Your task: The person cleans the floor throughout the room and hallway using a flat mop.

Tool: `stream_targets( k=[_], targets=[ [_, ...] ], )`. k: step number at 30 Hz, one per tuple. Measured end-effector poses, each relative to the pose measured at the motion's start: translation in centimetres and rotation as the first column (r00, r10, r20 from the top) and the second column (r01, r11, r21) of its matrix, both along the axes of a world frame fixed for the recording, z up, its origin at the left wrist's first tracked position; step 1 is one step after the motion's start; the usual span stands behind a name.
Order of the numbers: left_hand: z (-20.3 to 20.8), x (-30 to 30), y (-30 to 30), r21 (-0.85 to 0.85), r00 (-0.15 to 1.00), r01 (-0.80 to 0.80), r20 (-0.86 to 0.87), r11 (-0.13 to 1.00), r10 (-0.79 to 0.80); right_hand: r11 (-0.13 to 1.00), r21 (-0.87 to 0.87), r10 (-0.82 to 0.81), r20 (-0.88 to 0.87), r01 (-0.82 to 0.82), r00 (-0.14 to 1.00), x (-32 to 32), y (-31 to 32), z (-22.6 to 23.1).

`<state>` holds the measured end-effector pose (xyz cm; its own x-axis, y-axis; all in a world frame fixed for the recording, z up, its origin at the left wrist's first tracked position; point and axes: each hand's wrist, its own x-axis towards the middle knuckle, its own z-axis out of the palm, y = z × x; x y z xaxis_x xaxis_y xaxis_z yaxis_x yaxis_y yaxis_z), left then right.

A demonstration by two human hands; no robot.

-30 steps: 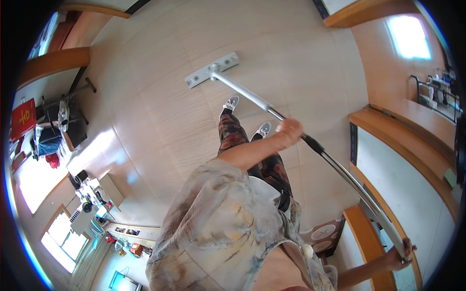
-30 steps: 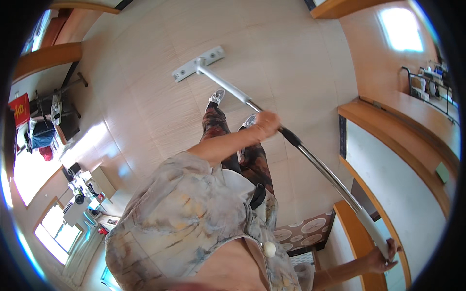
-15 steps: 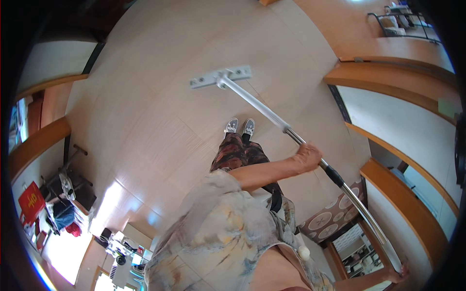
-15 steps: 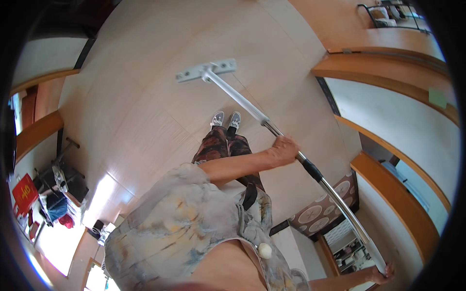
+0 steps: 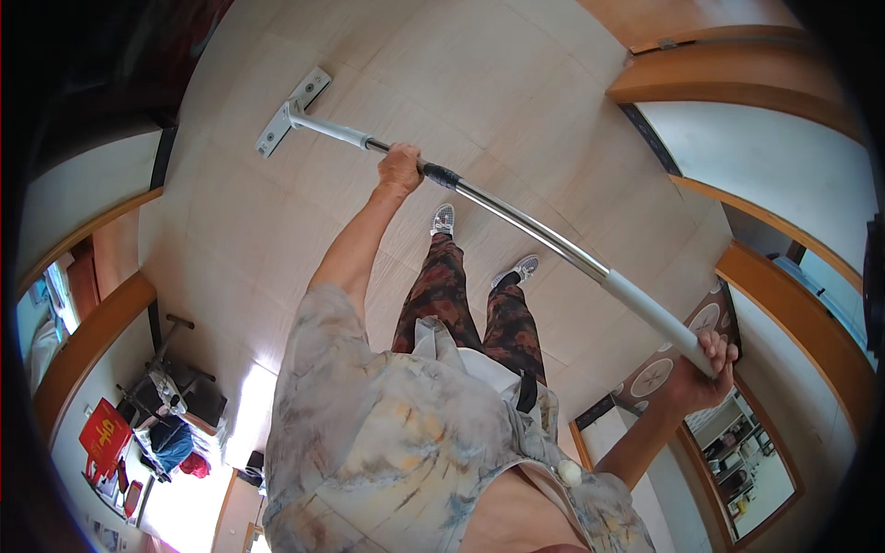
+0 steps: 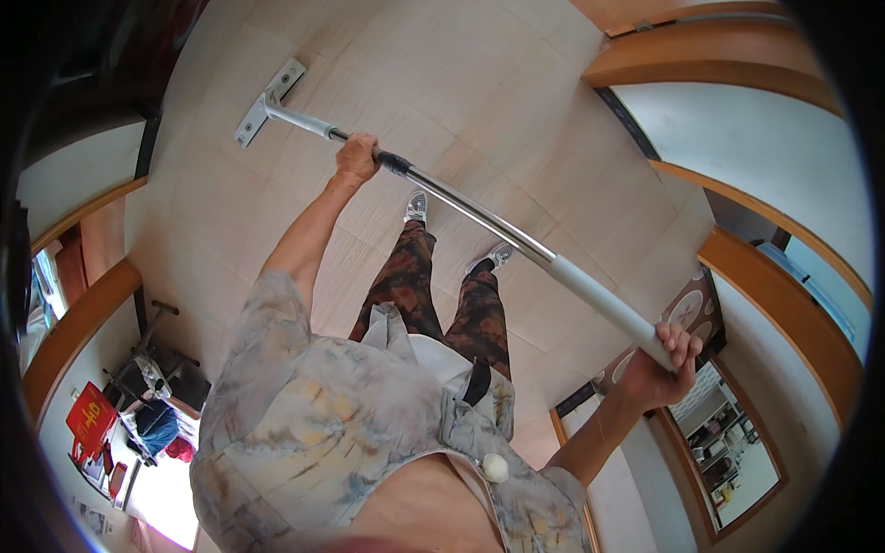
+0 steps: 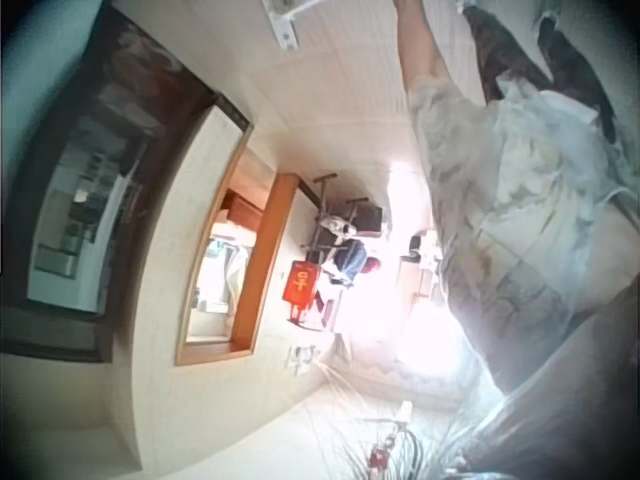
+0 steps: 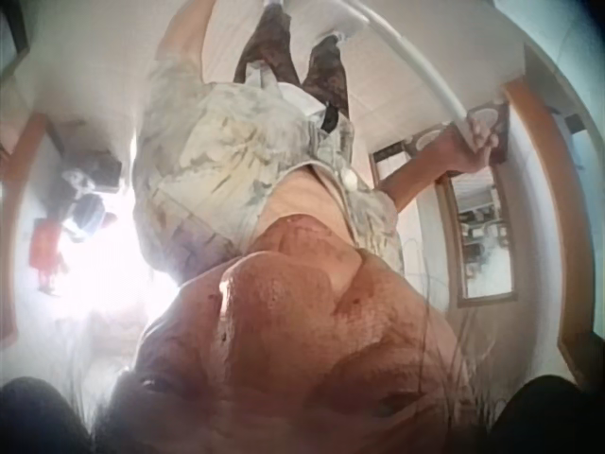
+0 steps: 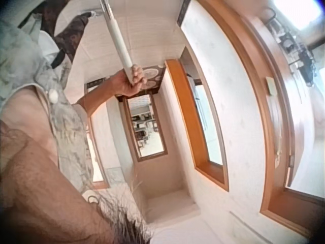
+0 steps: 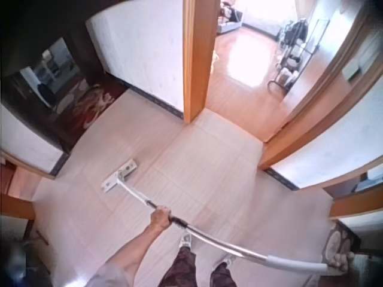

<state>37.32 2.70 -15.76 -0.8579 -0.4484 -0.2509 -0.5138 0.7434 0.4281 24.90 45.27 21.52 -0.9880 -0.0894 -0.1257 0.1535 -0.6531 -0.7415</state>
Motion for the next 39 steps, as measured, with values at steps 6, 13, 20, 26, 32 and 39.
stream_targets(
  k=[6,13,20,26,32,39],
  targets=[
    [0.0,-4.8,6.4,-0.043,1.0,0.005,-0.006,0.999,-0.006,0.999,-0.025,-0.026,-0.025,0.025,0.999,-1.8,6.2,1.4],
    [0.4,-14.2,26.0,-0.012,0.982,0.173,0.082,0.985,-0.171,0.969,0.01,-0.247,0.014,0.247,0.969,-3.1,25.2,4.6],
    [1.5,-16.3,49.2,0.073,0.937,0.349,-0.048,0.934,-0.347,0.883,0.062,-0.464,-0.036,0.465,0.885,0.4,47.6,8.5],
    [10.0,-15.6,65.7,0.288,0.737,0.646,0.008,0.707,-0.676,0.705,0.221,-0.648,-0.186,0.674,0.738,6.8,66.4,16.5],
    [15.4,-15.5,71.5,0.468,0.591,0.732,-0.072,0.496,-0.804,0.445,0.37,-0.672,-0.464,0.815,0.578,11.3,75.3,19.8],
    [11.5,-21.1,64.8,0.251,0.646,0.748,-0.063,0.614,-0.761,0.518,0.284,-0.744,-0.315,0.807,0.589,12.5,73.6,10.2]
  ],
)
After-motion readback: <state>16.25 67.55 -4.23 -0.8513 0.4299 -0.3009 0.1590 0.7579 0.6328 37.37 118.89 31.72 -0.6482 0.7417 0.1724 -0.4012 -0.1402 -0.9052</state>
